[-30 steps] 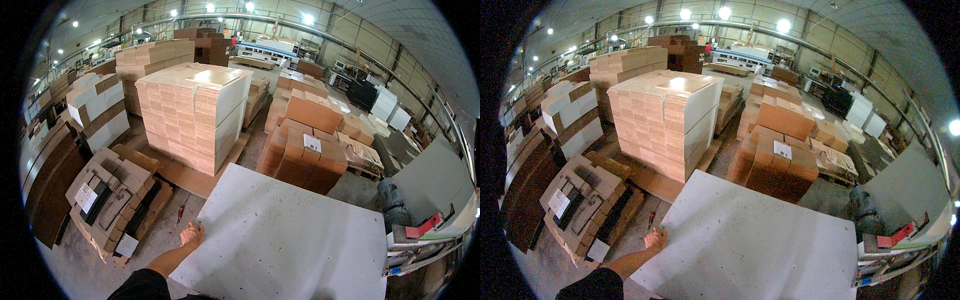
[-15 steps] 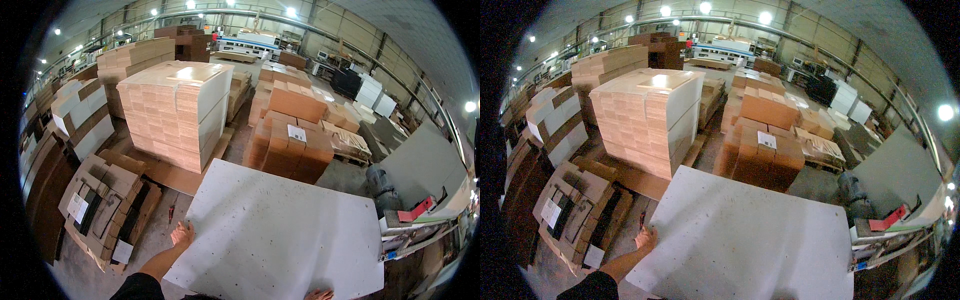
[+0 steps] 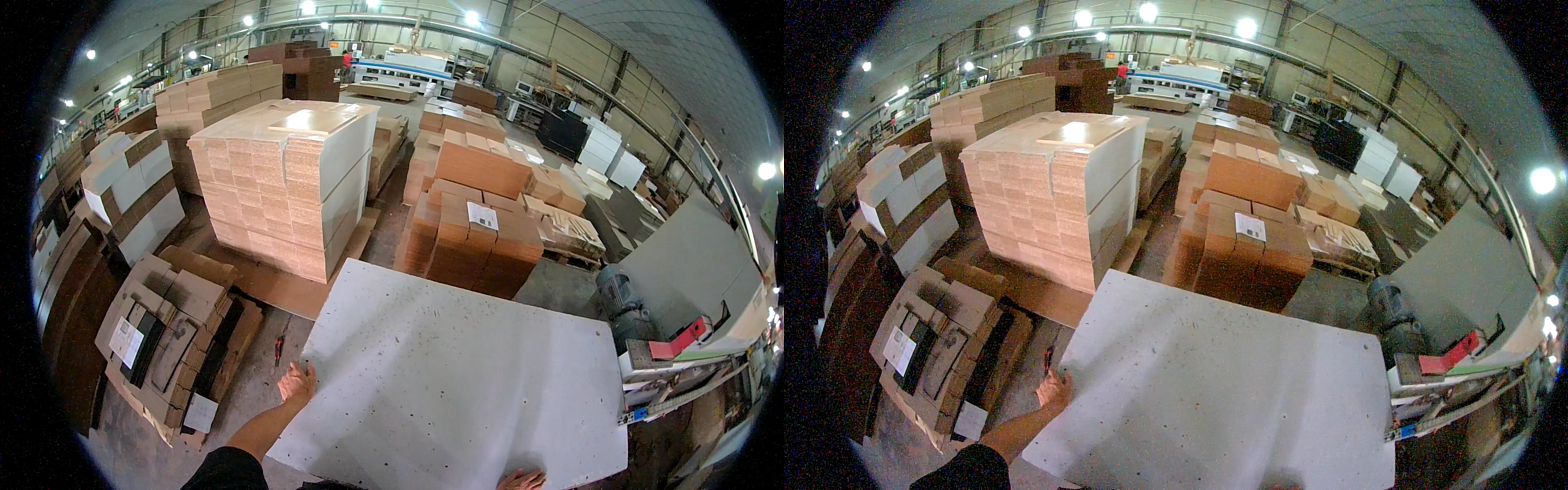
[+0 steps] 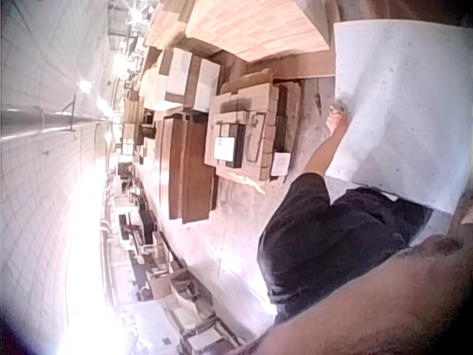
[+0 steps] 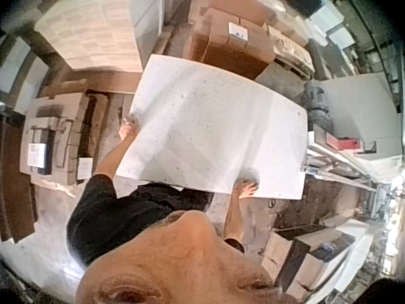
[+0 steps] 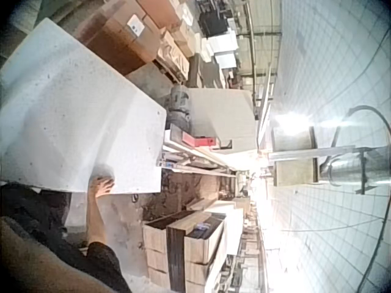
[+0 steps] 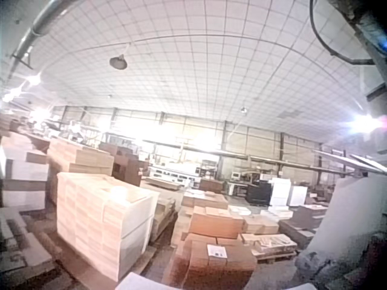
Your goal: The person picks up dark wooden panels from a pile on the floor and carries them to a white workbench. They place the panels onto the bench, then pick them up again and return them to the floor pile, repeating this process with several panels.
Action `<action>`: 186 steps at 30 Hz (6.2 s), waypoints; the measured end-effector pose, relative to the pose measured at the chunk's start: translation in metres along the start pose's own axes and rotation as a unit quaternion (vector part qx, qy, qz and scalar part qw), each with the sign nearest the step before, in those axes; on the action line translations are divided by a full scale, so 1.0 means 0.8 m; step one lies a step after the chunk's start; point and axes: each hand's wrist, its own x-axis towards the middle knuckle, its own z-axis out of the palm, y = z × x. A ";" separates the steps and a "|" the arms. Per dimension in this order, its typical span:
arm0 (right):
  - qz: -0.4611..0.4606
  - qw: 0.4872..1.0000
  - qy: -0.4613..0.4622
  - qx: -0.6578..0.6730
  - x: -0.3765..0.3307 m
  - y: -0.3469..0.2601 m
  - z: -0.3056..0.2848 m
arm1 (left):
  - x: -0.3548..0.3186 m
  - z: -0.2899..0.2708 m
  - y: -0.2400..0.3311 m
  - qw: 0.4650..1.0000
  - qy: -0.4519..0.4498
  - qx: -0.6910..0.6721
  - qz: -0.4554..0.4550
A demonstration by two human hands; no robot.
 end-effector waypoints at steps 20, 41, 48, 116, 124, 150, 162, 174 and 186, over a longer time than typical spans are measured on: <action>-0.055 0.991 0.116 -0.043 -0.006 -0.009 -0.026 | 0.007 0.016 0.001 0.999 0.015 0.026 -0.036; 0.050 0.995 -0.069 0.059 0.002 -0.032 -0.055 | 0.015 0.030 -0.012 0.999 0.048 0.024 0.007; 0.053 0.994 -0.082 0.057 0.002 -0.024 -0.039 | 0.014 0.022 -0.005 0.999 0.021 0.028 -0.009; 0.011 0.994 0.024 0.109 -0.004 -0.021 -0.043 | 0.077 0.095 -0.063 0.911 0.330 0.105 0.226; 0.016 0.993 0.020 0.118 -0.004 -0.022 -0.044 | 0.075 0.094 -0.060 0.905 0.338 0.110 0.232; 0.019 0.993 0.009 0.119 -0.003 -0.028 -0.055 | 0.088 0.096 -0.068 0.946 0.237 0.101 0.199; 0.012 0.991 0.030 0.127 -0.003 -0.028 -0.049 | 0.098 0.093 -0.075 0.972 0.152 0.103 0.147; 0.022 0.991 0.000 0.131 -0.002 -0.029 -0.052 | 0.144 0.118 -0.080 0.996 -0.003 0.085 -0.015; 0.041 0.990 -0.017 0.135 -0.001 -0.036 -0.065 | 0.140 0.117 -0.083 0.945 0.031 0.299 0.133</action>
